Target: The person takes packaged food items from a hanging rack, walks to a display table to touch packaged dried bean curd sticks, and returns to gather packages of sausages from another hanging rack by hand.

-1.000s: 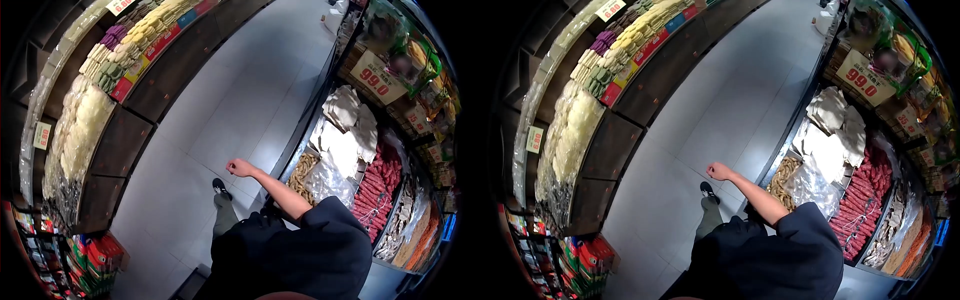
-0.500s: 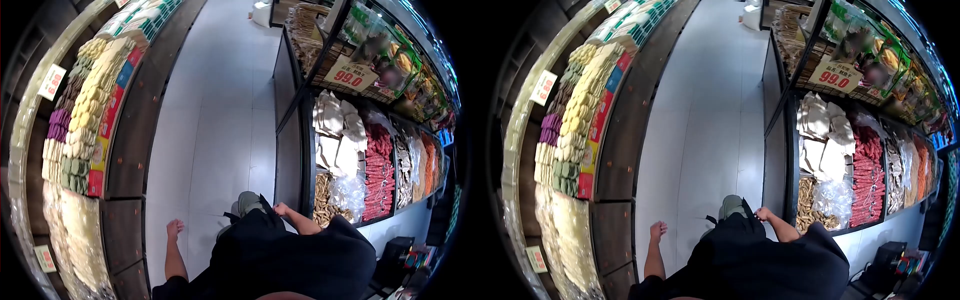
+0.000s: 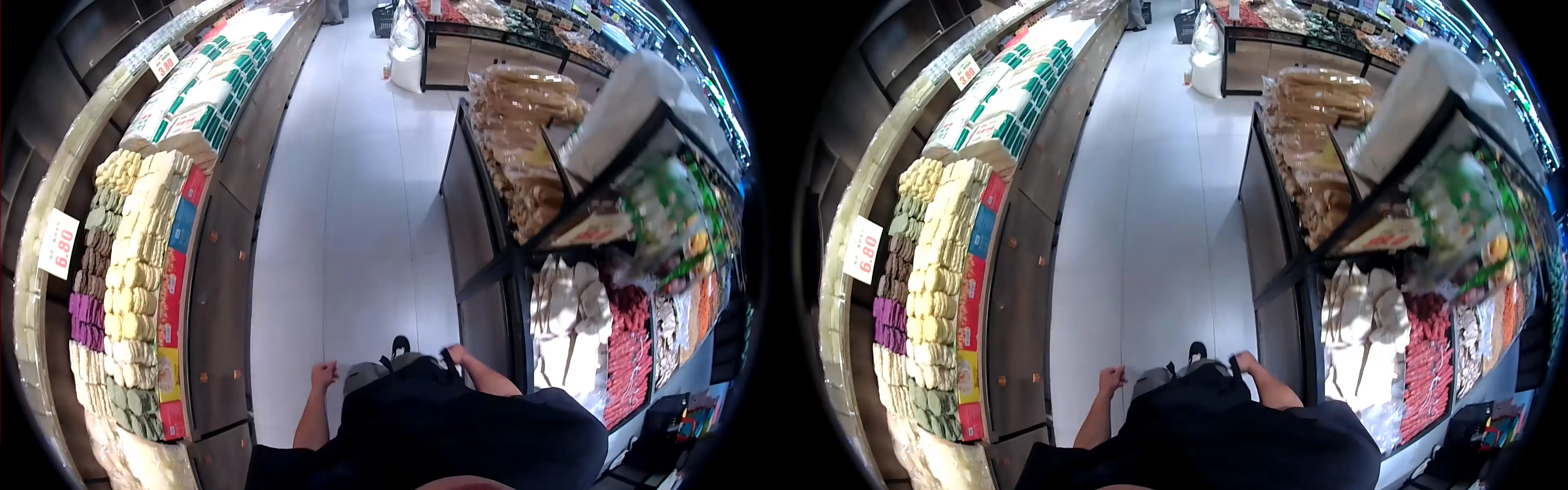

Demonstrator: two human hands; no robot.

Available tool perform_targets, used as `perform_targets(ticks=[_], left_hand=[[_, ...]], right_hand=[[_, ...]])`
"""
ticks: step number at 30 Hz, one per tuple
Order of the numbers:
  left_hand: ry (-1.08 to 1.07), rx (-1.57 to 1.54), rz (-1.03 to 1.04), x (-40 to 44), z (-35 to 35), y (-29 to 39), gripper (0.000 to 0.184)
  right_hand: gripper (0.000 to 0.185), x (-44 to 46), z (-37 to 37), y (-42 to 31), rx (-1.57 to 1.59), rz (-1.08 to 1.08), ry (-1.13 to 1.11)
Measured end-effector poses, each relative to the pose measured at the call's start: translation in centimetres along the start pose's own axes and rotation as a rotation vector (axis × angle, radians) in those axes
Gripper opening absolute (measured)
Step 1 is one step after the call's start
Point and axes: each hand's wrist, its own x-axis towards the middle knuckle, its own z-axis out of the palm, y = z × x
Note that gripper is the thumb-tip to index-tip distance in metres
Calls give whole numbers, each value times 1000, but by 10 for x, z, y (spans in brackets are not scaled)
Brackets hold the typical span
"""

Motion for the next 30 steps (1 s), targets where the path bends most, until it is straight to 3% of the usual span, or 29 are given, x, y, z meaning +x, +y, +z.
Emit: perform_targets(ticks=[1,2,4,6,8,10,12,13,15,16,17,19,20,25,28,30], left_hand=[[28,-13,-62,13,-1,-7,32],[59,-79,-136,20,1,-9,34],[68,-142,-198,31,-7,-20,36],[80,12,-290,28,-5,2,26],[-101,261,-92,49,-11,5,28],[-151,417,-60,93,-20,7,26],[-68,721,623,166,-39,-19,24],[-65,839,605,220,-43,-18,25],[-68,1077,576,273,-50,45,27],[-158,636,581,283,-76,90,27],[-186,281,70,286,-71,178,23],[-263,287,38,357,-75,258,26],[-387,235,-83,409,-78,290,27],[-380,405,78,565,-38,529,25],[-401,336,203,618,20,642,28],[-398,362,247,627,57,703,30]], right_hand=[[32,40,-28,1,718,258,78],[29,79,-65,0,974,175,128],[30,120,-164,-34,918,144,245],[27,150,-242,-56,1084,56,303],[25,180,-294,-74,1164,38,341],[23,212,-326,-78,1171,44,325],[22,239,-333,-74,1223,65,347],[22,253,-324,-67,1144,124,271],[23,260,-320,-62,1063,321,172],[23,255,-306,-61,1102,359,178],[23,255,-298,-58,1139,421,138],[23,255,-306,-51,1211,507,124],[24,248,-302,-57,1287,557,197],[23,262,-276,-61,1417,680,453],[20,277,-288,-63,1546,859,426],[19,307,-302,-47,1698,901,258]])
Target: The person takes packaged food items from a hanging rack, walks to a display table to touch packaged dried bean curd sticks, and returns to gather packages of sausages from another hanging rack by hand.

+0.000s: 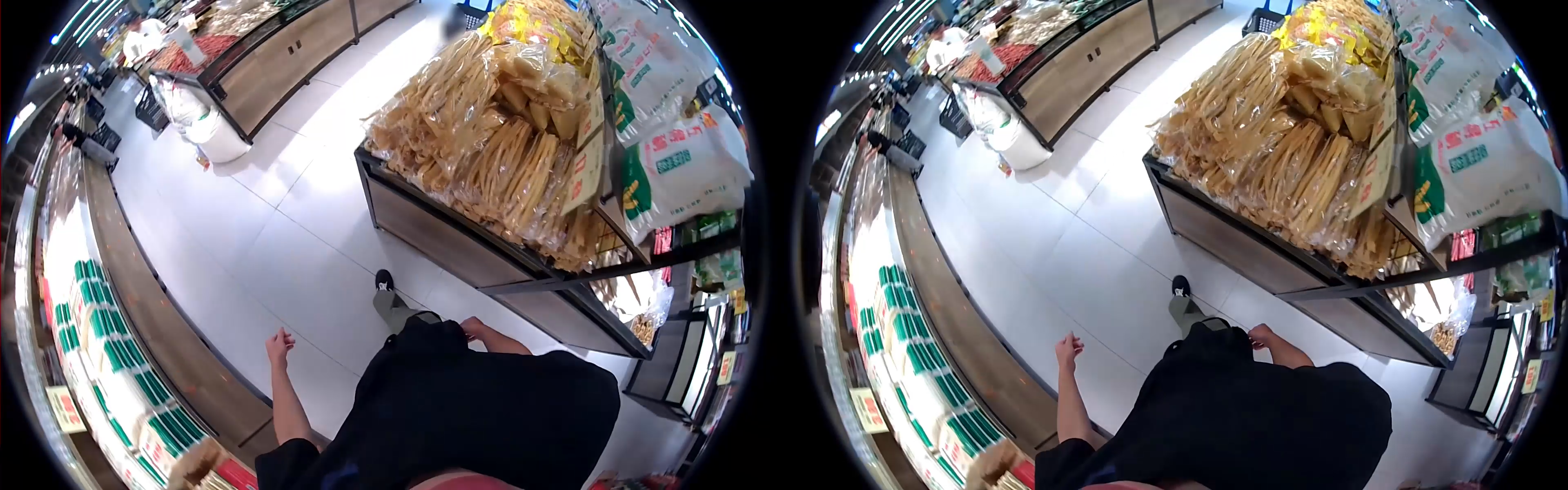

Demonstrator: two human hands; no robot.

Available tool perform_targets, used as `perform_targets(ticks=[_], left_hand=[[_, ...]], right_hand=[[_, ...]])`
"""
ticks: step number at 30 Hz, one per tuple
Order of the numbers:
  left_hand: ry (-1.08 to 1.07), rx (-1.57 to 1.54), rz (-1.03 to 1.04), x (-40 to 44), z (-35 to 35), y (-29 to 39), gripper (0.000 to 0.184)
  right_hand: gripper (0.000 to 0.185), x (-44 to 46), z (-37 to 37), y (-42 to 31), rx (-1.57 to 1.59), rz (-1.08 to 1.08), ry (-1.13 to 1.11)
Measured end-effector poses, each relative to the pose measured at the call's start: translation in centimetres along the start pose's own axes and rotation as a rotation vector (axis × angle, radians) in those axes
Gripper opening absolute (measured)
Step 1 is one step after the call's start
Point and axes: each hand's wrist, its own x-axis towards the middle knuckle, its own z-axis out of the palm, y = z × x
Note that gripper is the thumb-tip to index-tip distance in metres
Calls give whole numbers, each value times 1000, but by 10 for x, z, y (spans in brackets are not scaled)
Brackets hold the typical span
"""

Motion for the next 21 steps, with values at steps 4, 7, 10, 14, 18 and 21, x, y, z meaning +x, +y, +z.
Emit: perform_targets(ticks=[4,7,10,14,18,21], left_hand=[[-150,-12,98,29,38,77,30],[-216,-56,-57,63,57,67,29],[-240,5,-248,70,59,38,32],[-414,607,262,131,6,-49,44],[-489,711,142,187,1,6,41],[-561,705,124,258,5,70,40]], right_hand=[[20,88,21,-86,90,-62,17],[36,76,31,-238,-319,-464,166],[32,129,53,-372,-765,-833,171],[23,-20,51,-556,40,-974,-80],[23,-108,39,-651,62,-1098,-78],[22,-132,38,-691,59,-1122,-35]])
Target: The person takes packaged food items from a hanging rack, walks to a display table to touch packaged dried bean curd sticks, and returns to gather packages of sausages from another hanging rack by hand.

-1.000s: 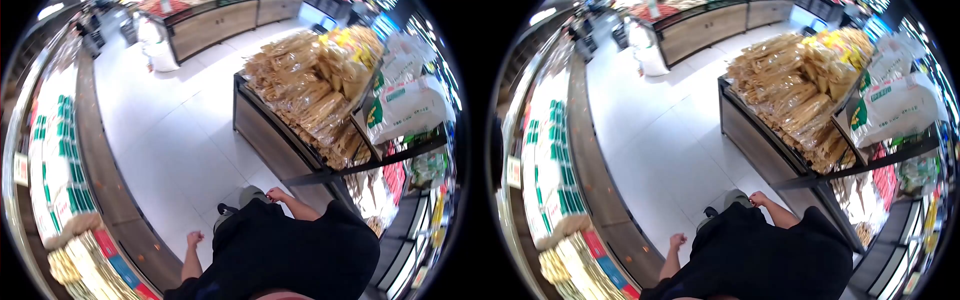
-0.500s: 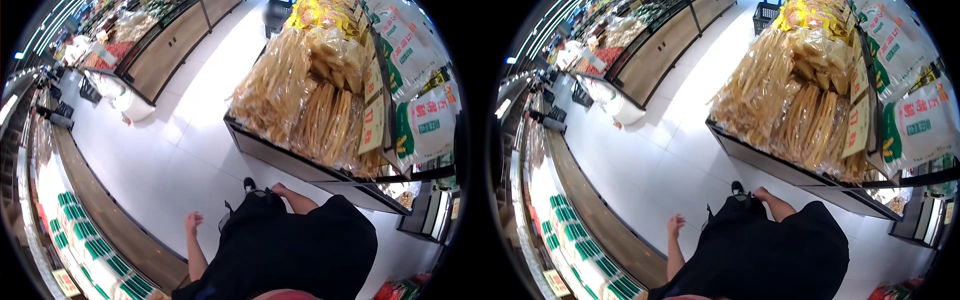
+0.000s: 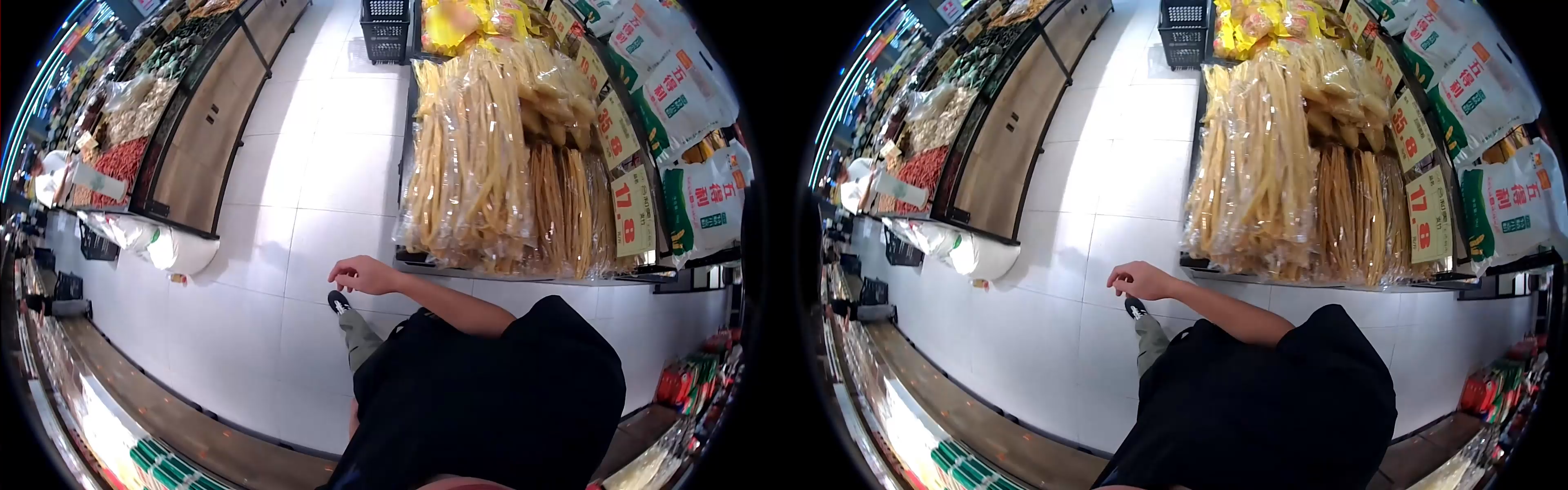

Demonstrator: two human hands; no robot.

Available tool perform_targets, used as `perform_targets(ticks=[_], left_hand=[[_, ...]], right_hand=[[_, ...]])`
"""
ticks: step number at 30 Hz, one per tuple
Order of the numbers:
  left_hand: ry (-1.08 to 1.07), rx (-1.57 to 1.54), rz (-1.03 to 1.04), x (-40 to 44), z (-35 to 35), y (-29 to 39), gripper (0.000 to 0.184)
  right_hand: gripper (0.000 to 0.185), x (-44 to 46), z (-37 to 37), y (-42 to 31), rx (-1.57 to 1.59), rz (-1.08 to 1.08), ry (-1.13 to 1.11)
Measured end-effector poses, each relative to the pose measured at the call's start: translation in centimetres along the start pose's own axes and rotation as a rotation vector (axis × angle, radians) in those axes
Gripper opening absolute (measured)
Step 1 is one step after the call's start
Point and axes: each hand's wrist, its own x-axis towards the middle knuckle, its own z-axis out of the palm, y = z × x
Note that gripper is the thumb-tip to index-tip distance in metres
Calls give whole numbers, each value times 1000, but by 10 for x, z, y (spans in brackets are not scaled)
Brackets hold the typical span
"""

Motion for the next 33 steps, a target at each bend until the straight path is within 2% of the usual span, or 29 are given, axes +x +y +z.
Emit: perform_targets(ticks=[2,5,7,9,11,14,17,19,20,22,23,25,29,32,33], left_hand=[[-60,-35,-32,40,-66,42,39],[-123,-309,-204,100,-167,134,38],[-81,-552,-261,160,-227,142,39],[-114,-428,-193,215,-290,171,37],[-141,-291,-155,267,-341,215,34],[-124,-220,-59,336,-387,292,31],[-161,-199,14,390,-387,367,30],[-185,-189,50,414,-369,415,30],[-263,-155,77,417,-354,434,30],[-394,-79,112,423,-318,471,31],[-443,-35,116,425,-302,487,31],[-542,61,134,424,-276,512,31],[-579,131,111,423,-256,548,30],[-539,119,50,454,-261,559,28],[-493,104,8,463,-262,561,26]], right_hand=[[22,26,6,-5,-24,38,58],[22,56,5,-17,-127,75,172],[22,74,0,-30,-176,44,351],[21,78,-13,-58,-205,49,486],[20,71,-30,-82,-347,-94,785],[20,42,-61,-109,-537,-114,1172],[21,3,-82,-135,-808,8,1495],[22,-20,-94,-135,-867,127,1702],[22,-28,-98,-133,-853,143,1733],[27,-40,-111,-129,-901,332,1919],[27,-43,-118,-124,-887,337,1943],[30,-45,-136,-114,-871,479,2039],[40,-46,-169,-109,-810,537,2019],[56,-47,-193,-115,-773,756,1874],[56,-44,-200,-119,-779,742,1870]])
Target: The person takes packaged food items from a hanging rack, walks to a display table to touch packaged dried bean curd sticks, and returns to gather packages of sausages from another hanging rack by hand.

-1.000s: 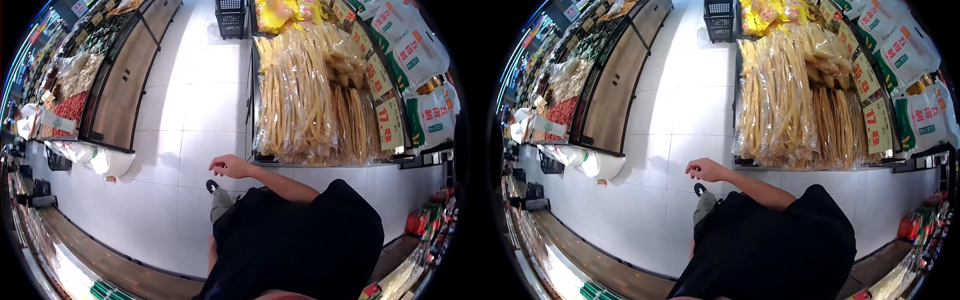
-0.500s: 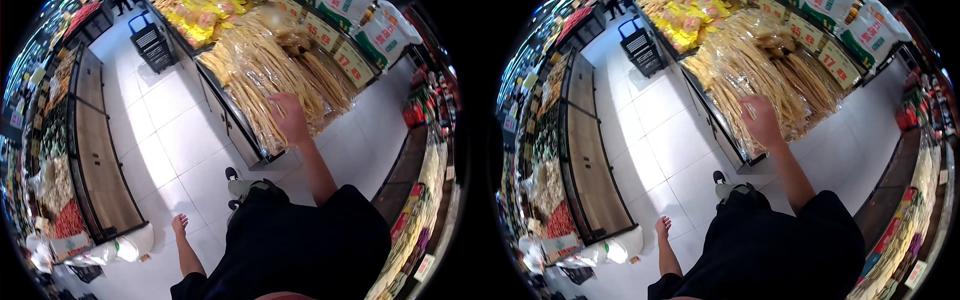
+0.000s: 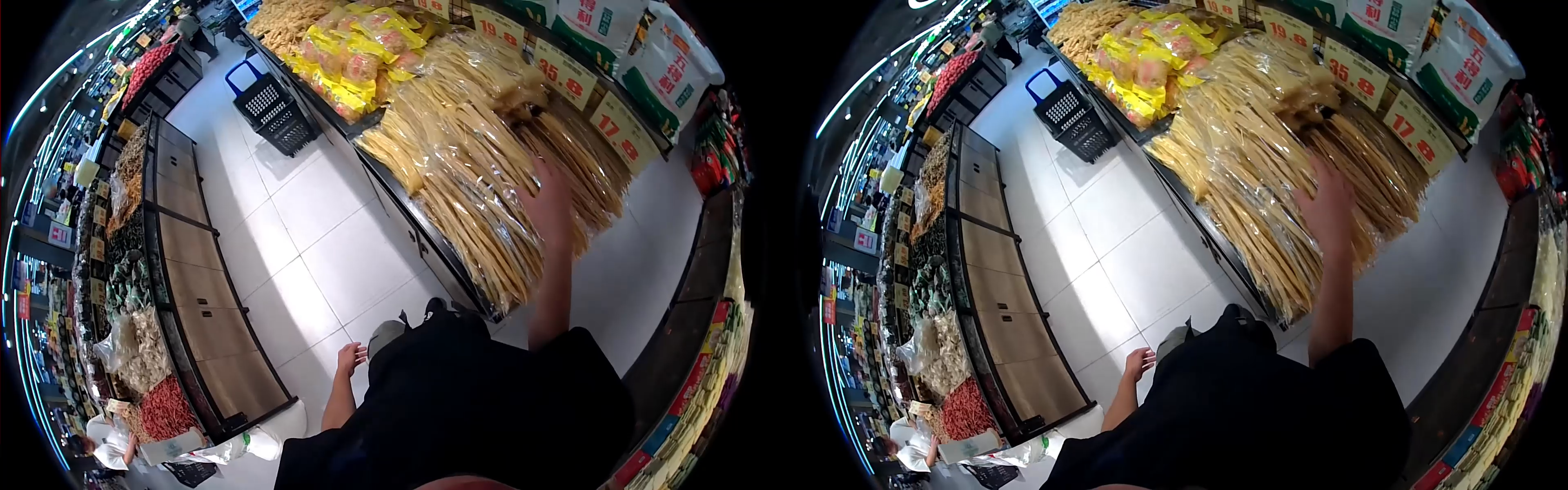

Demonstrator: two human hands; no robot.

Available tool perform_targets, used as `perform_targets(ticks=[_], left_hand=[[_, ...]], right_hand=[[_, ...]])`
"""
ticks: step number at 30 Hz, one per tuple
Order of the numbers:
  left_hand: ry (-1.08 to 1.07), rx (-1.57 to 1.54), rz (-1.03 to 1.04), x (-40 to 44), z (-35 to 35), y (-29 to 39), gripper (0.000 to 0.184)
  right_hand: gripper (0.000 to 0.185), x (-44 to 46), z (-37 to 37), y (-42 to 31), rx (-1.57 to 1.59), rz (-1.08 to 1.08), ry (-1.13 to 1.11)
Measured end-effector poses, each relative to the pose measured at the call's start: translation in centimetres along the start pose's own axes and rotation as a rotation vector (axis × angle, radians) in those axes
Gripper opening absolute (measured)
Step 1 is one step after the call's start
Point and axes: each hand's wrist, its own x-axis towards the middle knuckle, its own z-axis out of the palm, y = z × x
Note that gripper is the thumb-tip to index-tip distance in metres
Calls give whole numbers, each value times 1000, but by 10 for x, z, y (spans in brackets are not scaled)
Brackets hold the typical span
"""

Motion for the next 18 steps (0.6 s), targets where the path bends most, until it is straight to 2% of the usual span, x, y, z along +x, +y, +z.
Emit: perform_targets(ticks=[3,6,8,10,11,18], left_hand=[[0,73,-74,17,-12,16,26],[-62,237,-150,42,-13,51,25],[-140,311,-185,71,-9,80,27],[-196,402,-185,103,5,119,30],[-232,425,-144,116,15,143,31],[-475,537,66,200,100,301,30]], right_hand=[[70,10,7,-3,-69,145,-120],[72,8,3,-9,-108,186,-185],[71,4,6,-10,-173,252,-133],[68,5,12,-5,-147,191,-128],[60,6,6,-11,-91,220,-110],[47,13,6,-27,-7,354,7]])
